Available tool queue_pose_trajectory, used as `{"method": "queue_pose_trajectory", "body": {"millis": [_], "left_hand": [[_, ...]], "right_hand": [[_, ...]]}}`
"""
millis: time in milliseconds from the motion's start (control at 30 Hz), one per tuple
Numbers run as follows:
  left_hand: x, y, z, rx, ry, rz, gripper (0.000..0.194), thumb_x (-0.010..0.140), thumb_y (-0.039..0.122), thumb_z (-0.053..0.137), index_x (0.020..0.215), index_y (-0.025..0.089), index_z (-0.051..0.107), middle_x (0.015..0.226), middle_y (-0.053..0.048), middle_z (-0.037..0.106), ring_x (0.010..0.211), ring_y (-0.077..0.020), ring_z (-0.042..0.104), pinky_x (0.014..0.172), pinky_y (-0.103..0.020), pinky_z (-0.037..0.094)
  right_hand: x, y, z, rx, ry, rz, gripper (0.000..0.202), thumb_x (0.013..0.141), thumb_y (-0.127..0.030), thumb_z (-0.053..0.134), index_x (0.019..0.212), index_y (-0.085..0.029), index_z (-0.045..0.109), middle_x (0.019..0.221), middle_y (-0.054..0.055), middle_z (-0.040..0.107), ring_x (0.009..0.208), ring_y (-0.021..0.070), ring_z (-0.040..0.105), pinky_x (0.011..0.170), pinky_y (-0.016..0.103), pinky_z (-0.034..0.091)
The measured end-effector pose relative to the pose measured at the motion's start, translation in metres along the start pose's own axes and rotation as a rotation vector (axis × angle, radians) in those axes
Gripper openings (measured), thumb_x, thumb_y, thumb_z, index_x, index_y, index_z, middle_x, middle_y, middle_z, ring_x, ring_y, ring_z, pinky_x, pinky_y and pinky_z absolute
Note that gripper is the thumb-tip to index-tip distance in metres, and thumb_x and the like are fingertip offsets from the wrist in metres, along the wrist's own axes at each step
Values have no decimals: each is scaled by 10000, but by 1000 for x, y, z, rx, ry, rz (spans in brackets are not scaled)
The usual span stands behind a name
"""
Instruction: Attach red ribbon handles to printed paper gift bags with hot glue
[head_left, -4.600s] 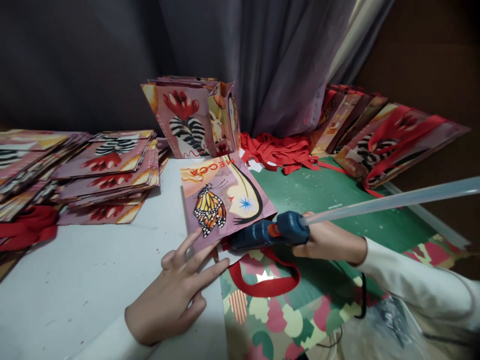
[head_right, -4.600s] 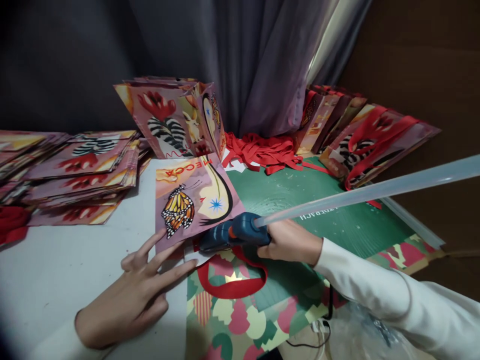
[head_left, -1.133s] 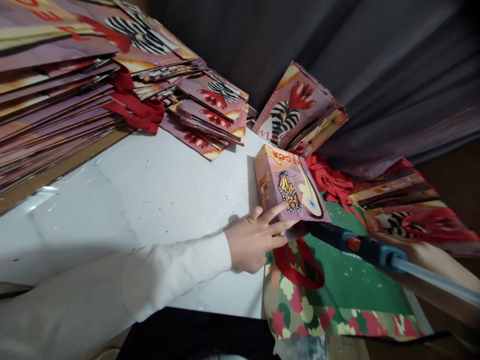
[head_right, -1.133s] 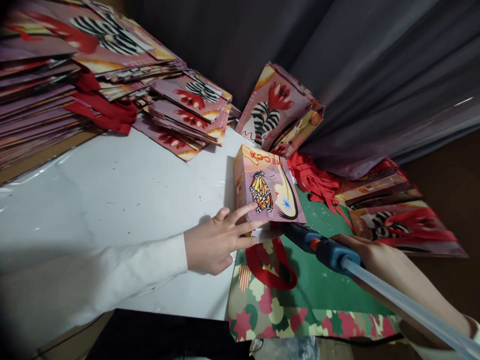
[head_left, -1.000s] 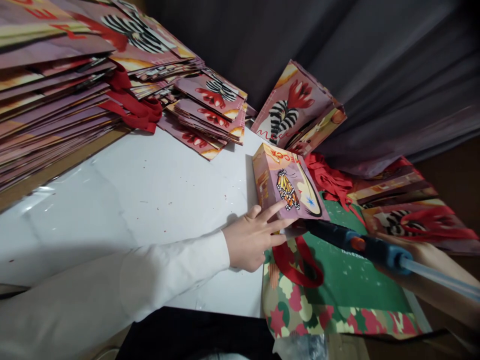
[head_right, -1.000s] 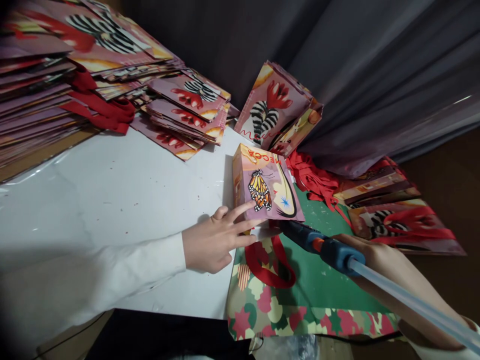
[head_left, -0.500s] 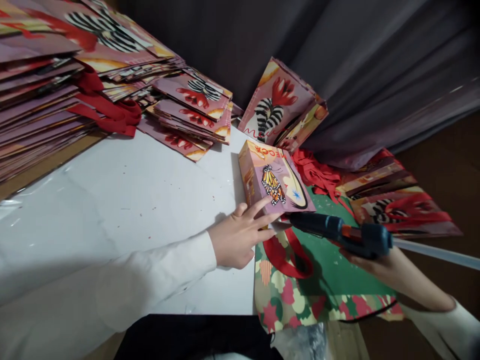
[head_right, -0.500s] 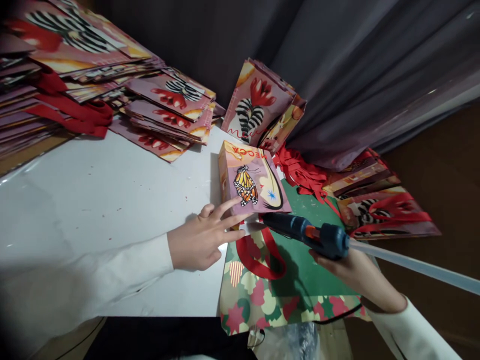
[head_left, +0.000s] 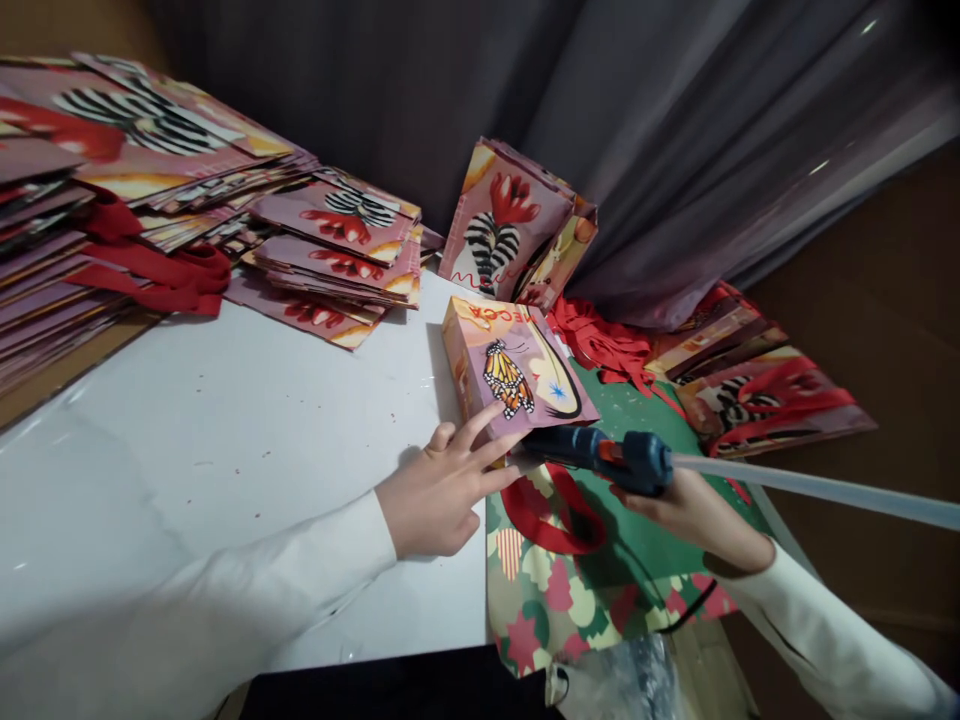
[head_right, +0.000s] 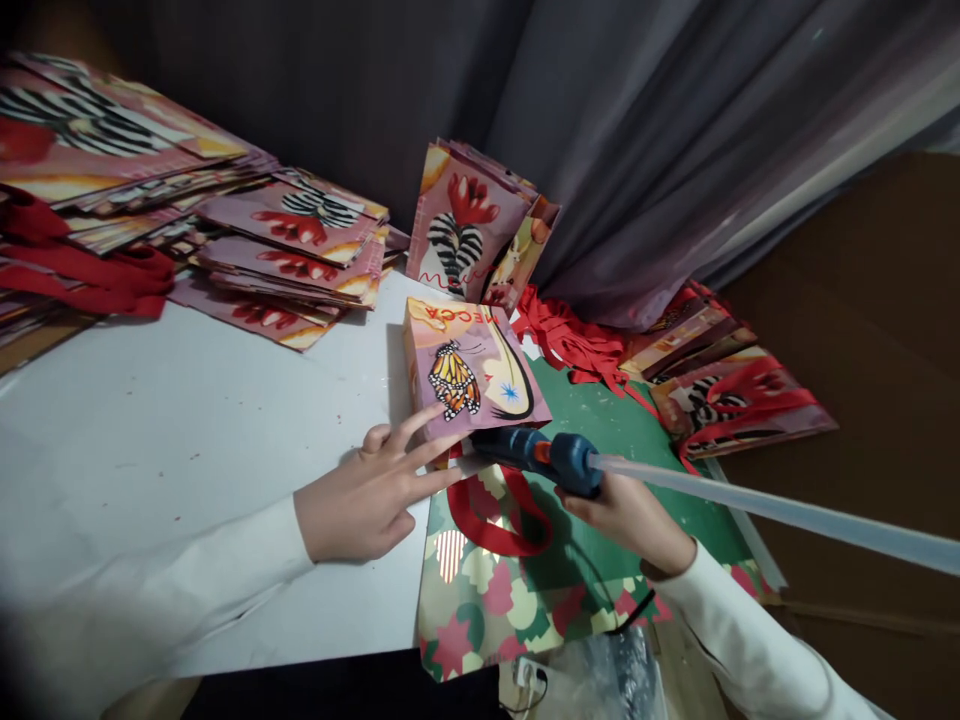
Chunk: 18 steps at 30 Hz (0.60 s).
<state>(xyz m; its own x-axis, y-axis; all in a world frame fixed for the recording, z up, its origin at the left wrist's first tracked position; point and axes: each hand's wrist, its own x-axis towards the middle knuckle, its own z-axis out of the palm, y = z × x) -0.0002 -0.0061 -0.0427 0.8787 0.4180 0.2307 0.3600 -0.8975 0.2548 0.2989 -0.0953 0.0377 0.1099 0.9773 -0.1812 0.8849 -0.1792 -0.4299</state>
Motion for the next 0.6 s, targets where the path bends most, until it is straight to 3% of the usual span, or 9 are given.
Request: {"method": "queue_pose_trajectory", "body": {"millis": [167, 333, 400, 500, 533, 600], "left_hand": [[1, 0, -1, -8, -26, -3, 640, 722, 176, 530, 1352, 292, 530, 1567, -37, 319, 1461, -391, 109, 911, -472, 390], [-1, -2, 0, 8, -27, -19, 668, 719, 146, 521, 1365, 317, 509, 1547, -22, 347, 1457, -376, 112, 857, -428, 409], [-2, -2, -1, 9, -31, -34, 665, 715, 135, 524, 1353, 321, 514, 1541, -21, 358, 1457, -373, 120, 841, -417, 405], [-2, -1, -1, 21, -29, -23, 656, 726, 132, 524, 1352, 324, 509, 1532, -25, 375, 1463, -369, 117, 884, -440, 381], [-2, -1, -1, 27, -28, -20, 657, 729, 130, 522, 1357, 325, 504, 1533, -25, 375, 1466, -366, 109, 889, -442, 376], [-2, -1, 0, 36, -33, -20, 666, 730, 131, 517, 1366, 328, 496, 1542, -21, 365, 1469, -363, 94, 858, -426, 380]], "right_hand": [[4, -9, -9, 37, -7, -47, 352, 685, -352, 666, 977, -156, 692, 927, 62, 728, 818, 252, 662, 738, 344, 561], [-17, -6, -28, 179, 47, 55, 427, 656, -399, 720, 1020, -176, 695, 949, 65, 737, 808, 255, 683, 662, 308, 578], [-32, 7, -33, 230, 81, 165, 418, 628, -437, 761, 968, -199, 708, 901, 55, 743, 759, 245, 687, 615, 289, 580], [-58, 33, -32, 288, 147, 437, 341, 549, -492, 824, 618, -229, 617, 578, 21, 659, 518, 207, 626, 414, 264, 513], [-65, 41, -30, 344, 222, 523, 393, 519, -500, 839, 557, -242, 545, 493, 4, 601, 445, 194, 587, 352, 264, 473], [-75, 57, -24, 532, 388, 633, 419, 496, -488, 853, 615, -261, 522, 486, -15, 591, 408, 201, 580, 327, 287, 477]]}}
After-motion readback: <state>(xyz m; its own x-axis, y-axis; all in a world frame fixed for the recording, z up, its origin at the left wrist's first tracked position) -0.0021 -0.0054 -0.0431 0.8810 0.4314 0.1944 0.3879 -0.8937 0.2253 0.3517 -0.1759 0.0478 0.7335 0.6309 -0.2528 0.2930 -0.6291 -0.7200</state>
